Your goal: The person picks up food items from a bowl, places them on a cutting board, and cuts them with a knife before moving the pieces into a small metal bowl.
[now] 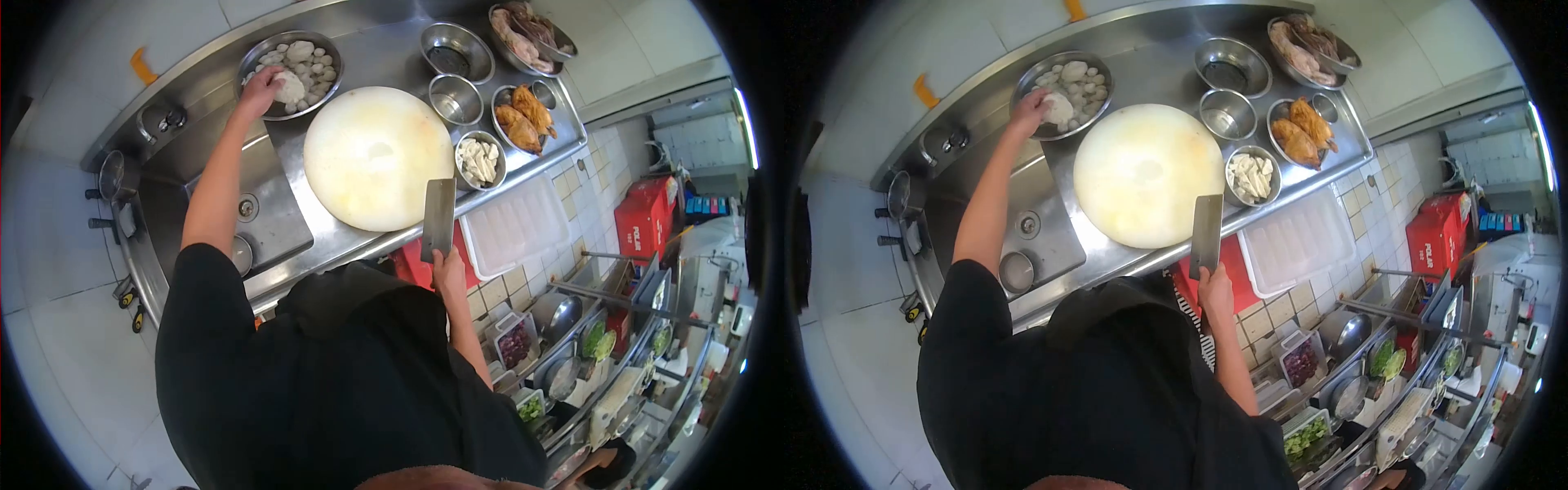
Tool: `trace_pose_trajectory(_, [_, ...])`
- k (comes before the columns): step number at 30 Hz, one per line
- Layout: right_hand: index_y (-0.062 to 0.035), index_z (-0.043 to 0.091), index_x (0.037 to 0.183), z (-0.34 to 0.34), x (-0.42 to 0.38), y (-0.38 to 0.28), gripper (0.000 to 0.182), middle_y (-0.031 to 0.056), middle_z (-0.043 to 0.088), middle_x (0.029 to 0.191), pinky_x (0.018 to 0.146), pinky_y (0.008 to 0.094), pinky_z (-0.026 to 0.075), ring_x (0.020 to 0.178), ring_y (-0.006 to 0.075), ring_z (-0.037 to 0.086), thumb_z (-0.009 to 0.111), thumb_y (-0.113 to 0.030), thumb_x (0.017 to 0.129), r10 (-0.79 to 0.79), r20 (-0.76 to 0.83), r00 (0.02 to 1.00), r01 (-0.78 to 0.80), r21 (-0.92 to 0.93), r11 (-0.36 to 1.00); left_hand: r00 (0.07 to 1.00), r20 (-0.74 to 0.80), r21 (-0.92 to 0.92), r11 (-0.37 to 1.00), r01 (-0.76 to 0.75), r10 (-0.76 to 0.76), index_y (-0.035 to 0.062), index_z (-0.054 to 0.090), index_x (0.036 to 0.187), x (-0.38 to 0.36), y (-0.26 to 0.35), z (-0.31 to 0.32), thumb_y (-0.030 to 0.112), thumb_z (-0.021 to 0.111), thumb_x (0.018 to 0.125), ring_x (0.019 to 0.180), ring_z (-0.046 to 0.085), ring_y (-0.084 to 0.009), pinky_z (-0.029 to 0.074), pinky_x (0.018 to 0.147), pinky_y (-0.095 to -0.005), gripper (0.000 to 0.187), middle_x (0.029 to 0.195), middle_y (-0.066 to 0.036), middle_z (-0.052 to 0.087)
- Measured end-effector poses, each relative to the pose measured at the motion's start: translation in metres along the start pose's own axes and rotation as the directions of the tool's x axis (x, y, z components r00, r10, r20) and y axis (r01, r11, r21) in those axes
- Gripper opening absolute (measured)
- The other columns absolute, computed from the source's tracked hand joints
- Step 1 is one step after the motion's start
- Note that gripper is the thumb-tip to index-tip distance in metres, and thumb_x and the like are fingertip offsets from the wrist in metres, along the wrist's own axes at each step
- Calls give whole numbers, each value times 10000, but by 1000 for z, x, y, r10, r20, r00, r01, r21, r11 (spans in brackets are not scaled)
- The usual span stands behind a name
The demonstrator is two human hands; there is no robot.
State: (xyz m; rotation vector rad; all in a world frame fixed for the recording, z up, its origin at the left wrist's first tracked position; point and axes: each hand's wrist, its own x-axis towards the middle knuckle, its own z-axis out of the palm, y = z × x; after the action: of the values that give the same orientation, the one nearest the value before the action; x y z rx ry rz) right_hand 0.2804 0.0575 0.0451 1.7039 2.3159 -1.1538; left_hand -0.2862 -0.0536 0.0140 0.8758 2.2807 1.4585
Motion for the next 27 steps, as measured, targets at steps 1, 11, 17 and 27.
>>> trace_pose_trajectory(1, [53, 570, 1123, 1, 3, 5, 385, 348, 682, 979, 820, 561, 529, 935, 497, 683, 564, -310, 996, 31, 29, 999, -33, 48, 998, 1000, 10, -133, 991, -5, 7, 22, 663, 1195, -3, 3, 8, 212, 675, 953, 926, 689, -211, 527, 860, -344, 307, 1008, -137, 735])
trace_pose_trajectory(11, [65, 562, 1116, -11, 10, 19, 346, 245, 700, 839, 605, 442, 563, 609, 319, 706, 589, -252, 980, -47, 108, 993, 12, 307, 952, 511, 860, 26, 997, -67, 12, 63, 701, 1129, -121, 103, 194, 194, 680, 926, 991, 611, -147, 487, 909, -318, 243, 1042, -57, 685])
trace_pose_trajectory(17, [54, 540, 1099, -10, 8, 27, 276, 91, 610, 696, 476, 347, 499, 481, 188, 610, 592, -195, 994, -60, 209, 976, -76, 589, 805, 710, 607, 77, 862, -500, 357, 63, 728, 1075, -163, 86, 243, 207, 725, 853, 1103, 608, -311, 475, 997, -401, 264, 1109, -142, 686])
trace_pose_trajectory(27, [27, 558, 1039, -3, 38, 5, 229, 34, 545, 686, 418, 302, 448, 451, 115, 514, 566, -201, 1031, -100, 288, 952, -134, 688, 713, 844, 443, 225, 875, -430, 301, 49, 735, 1089, -209, 99, 193, 201, 748, 839, 1072, 619, -348, 487, 982, -419, 293, 1127, -153, 689])
